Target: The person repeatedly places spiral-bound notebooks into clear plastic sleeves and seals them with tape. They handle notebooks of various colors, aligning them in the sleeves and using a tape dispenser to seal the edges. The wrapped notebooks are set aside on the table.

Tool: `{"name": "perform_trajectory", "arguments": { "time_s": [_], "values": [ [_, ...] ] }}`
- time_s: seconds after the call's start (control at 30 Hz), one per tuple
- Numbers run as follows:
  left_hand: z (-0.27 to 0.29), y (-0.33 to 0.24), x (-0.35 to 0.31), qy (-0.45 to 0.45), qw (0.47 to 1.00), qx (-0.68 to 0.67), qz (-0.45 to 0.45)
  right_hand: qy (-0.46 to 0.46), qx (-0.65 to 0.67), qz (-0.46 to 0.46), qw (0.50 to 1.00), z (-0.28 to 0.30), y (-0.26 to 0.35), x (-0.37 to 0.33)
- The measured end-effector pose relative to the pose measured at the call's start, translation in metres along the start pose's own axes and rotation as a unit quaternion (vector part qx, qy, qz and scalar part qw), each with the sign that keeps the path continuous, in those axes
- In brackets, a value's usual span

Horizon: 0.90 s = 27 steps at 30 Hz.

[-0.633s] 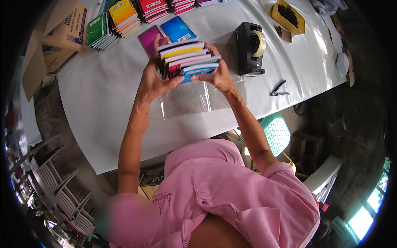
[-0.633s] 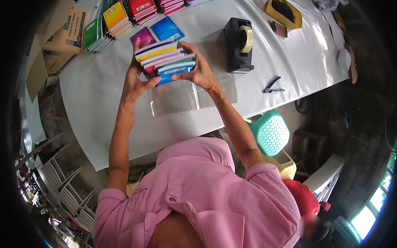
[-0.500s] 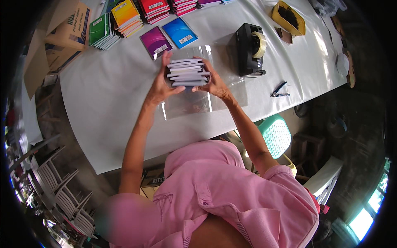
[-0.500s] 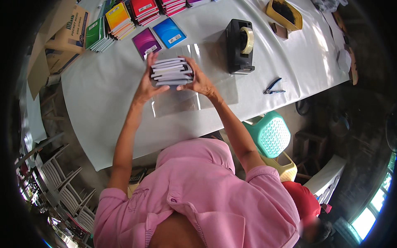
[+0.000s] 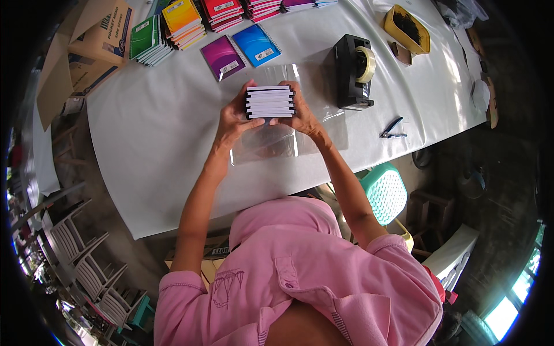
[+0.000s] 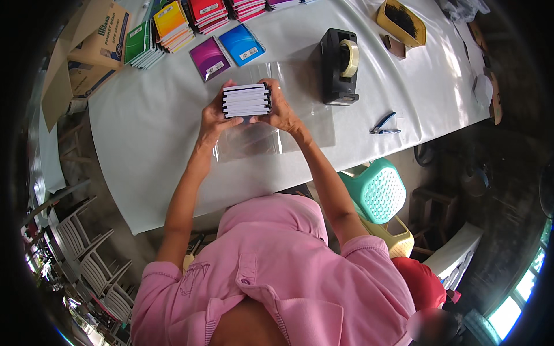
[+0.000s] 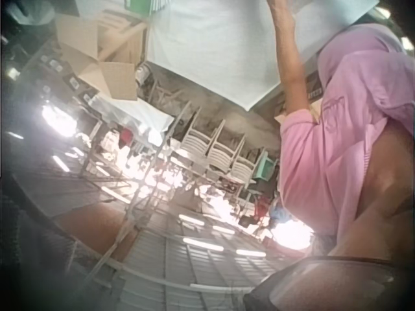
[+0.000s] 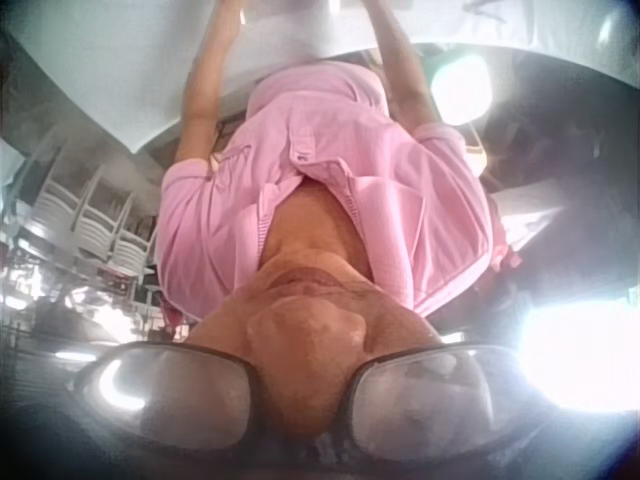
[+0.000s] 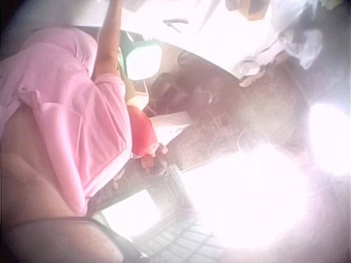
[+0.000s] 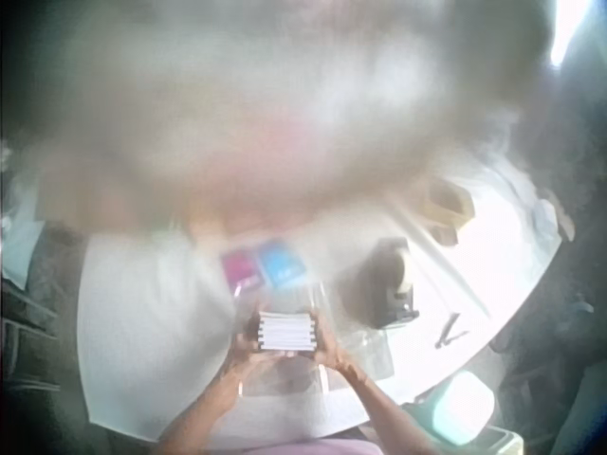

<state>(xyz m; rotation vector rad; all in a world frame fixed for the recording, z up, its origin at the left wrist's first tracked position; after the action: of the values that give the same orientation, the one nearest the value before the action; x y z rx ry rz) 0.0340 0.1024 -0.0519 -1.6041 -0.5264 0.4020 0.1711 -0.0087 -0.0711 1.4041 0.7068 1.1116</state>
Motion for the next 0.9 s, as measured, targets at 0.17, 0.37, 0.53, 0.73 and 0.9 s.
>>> {"name": "perform_trajectory", "arguments": {
  "time_s": [0.17, 0.37, 0.53, 0.73, 0.9],
  "values": [
    [0.002, -0.002, -0.008, -0.002, 0.993, -0.022, 0.112, 0.022, -0.041, -0.013, 0.999, 0.003, 0.016, 0.005],
    [-0.001, 0.000, -0.010, -0.013, 0.997, -0.002, 0.072, -0.005, -0.160, 0.061, 0.985, 0.006, 0.019, 0.004],
    [-0.004, -0.004, -0.007, -0.024, 0.992, -0.003, 0.124, 0.013, -0.069, -0.040, 0.997, 0.007, 0.015, 0.005],
    [-0.016, 0.000, -0.015, -0.056, 0.995, 0.025, 0.082, 0.002, -0.033, -0.011, 0.999, 0.013, 0.019, 0.005],
    [-0.019, 0.003, -0.007, -0.065, 0.996, 0.026, 0.053, -0.086, 0.122, -0.090, 0.985, 0.034, 0.022, 0.004]
  ]
}}
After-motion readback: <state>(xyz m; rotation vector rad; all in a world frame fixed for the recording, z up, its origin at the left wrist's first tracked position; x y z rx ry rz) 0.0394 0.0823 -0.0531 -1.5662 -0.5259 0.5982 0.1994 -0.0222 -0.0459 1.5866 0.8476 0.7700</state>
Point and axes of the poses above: each hand's wrist, its own x-axis towards the middle knuckle, its own z-axis out of the back of the hand, y = z × x, the point moved 5 cm from there along x, towards the middle knuckle, and after that the axes turned 8 degrees about x, right-handed, at the moved point
